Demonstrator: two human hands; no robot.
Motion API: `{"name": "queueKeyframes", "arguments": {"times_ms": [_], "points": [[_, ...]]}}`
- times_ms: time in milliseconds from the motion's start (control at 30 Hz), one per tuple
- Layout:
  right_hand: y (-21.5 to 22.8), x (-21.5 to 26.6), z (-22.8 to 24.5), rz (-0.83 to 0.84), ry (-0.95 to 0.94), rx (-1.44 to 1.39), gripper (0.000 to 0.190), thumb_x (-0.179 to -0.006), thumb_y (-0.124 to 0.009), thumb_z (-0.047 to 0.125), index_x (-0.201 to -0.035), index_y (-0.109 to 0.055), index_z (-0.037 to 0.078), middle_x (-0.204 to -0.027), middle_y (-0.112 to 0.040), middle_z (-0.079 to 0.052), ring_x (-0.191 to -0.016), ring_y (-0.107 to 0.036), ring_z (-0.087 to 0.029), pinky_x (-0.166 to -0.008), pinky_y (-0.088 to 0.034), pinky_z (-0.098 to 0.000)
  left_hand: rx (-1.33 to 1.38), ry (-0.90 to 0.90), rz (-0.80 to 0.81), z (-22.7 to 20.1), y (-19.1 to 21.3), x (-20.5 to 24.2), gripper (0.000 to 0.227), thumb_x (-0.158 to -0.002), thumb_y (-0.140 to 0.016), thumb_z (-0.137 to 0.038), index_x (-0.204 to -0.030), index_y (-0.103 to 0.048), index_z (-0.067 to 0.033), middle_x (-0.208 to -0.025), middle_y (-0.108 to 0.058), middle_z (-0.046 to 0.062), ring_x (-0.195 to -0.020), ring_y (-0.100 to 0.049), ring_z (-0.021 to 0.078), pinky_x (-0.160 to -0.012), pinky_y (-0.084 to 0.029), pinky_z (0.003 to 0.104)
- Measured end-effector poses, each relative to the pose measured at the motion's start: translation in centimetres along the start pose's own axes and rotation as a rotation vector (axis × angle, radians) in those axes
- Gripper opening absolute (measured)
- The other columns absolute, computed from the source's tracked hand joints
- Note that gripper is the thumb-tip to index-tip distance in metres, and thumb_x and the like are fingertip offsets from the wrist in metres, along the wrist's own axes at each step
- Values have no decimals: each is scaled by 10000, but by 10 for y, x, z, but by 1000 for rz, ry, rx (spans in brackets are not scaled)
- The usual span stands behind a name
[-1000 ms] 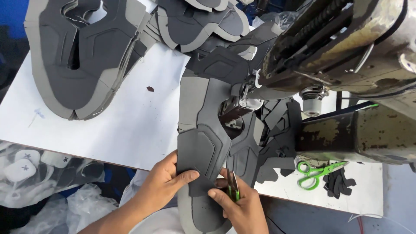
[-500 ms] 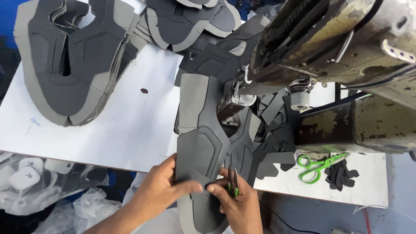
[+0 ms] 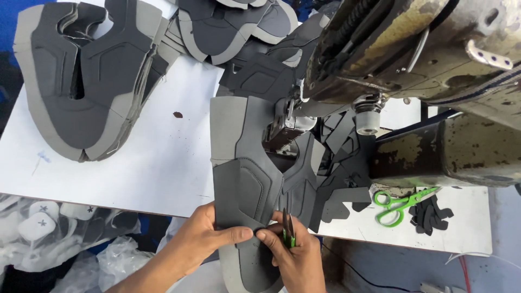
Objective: The person uses a sewing machine to stitch together gray and black shoe parts. They guide the material under the needle, trim excess thread with scissors, and stack the finished pieces on the table.
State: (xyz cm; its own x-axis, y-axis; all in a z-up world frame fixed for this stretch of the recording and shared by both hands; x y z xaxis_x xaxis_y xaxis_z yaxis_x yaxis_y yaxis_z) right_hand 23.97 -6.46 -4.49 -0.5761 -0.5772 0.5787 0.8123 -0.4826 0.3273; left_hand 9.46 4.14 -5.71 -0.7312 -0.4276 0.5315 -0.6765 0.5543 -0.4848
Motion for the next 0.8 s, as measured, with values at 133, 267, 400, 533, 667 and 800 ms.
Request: {"name": "queueKeyframes", "arguments": {"times_ms": [133,267,400,533,667,800], "points": [[0,-1,-2,-6,-10,-1,461,-797,-857,213,-1204,-721,44,-764,-767,-58,-517,-614,-85,-420,-462,-263,74,67,12,21,5,-7,440,-759,-852,-165,-1116,-742,67,-1044,-804,141,-985,-735,185,-918,-577,324],[0,-1,-6,6,25,-21,445,-796,-839,187,-1203,-726,46,-769,-766,-61,-530,-614,-84,-423,-464,-259,-58,9,-13,7,-1,-5,397,-773,-808,-168,-1117,-753,23,-1020,-809,91,-932,-732,158,-855,-594,334],[23,2,7,-122,253,35,391,-811,-817,150,-1177,-738,37,-867,-754,-59,-621,-630,-81,-490,-484,-240,-206,-46,-45,3,6,-5,376,-814,-798,-179,-1122,-749,30,-1007,-801,102,-907,-719,156,-821,-589,341],[67,-5,1,-383,521,93,342,-886,-805,156,-1156,-682,-14,-986,-729,-57,-807,-667,-54,-665,-527,-197,-177,-31,-38,2,9,-5,402,-799,-811,-202,-1130,-742,15,-1049,-816,101,-974,-749,153,-878,-593,324],[74,-69,-139,-140,179,-318,304,-1016,-786,179,-1101,-618,-61,-836,-530,-28,-613,-504,-52,-474,-397,-207,-194,-7,-14,3,3,-7,402,-805,-812,-213,-1126,-756,22,-1033,-821,113,-967,-755,165,-875,-593,326],[61,-41,-96,-121,37,-524,353,-874,-788,82,-1148,-620,-63,-695,-601,-46,-439,-471,-80,-344,-326,-256,-170,-64,-36,-2,6,-8,391,-803,-811,-211,-1109,-750,25,-1029,-816,118,-949,-747,171,-859,-595,338]]}}
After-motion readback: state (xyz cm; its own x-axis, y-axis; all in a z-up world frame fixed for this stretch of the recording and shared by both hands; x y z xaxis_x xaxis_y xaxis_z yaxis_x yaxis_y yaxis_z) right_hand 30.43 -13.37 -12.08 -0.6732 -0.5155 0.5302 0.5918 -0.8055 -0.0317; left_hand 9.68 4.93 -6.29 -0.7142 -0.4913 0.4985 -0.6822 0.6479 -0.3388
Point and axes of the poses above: each hand's wrist, its own x-axis away from the middle knuckle, its own y-axis out of the back of the hand, z = x × y, the point moved 10 cm from there along -x, towards the middle knuckle
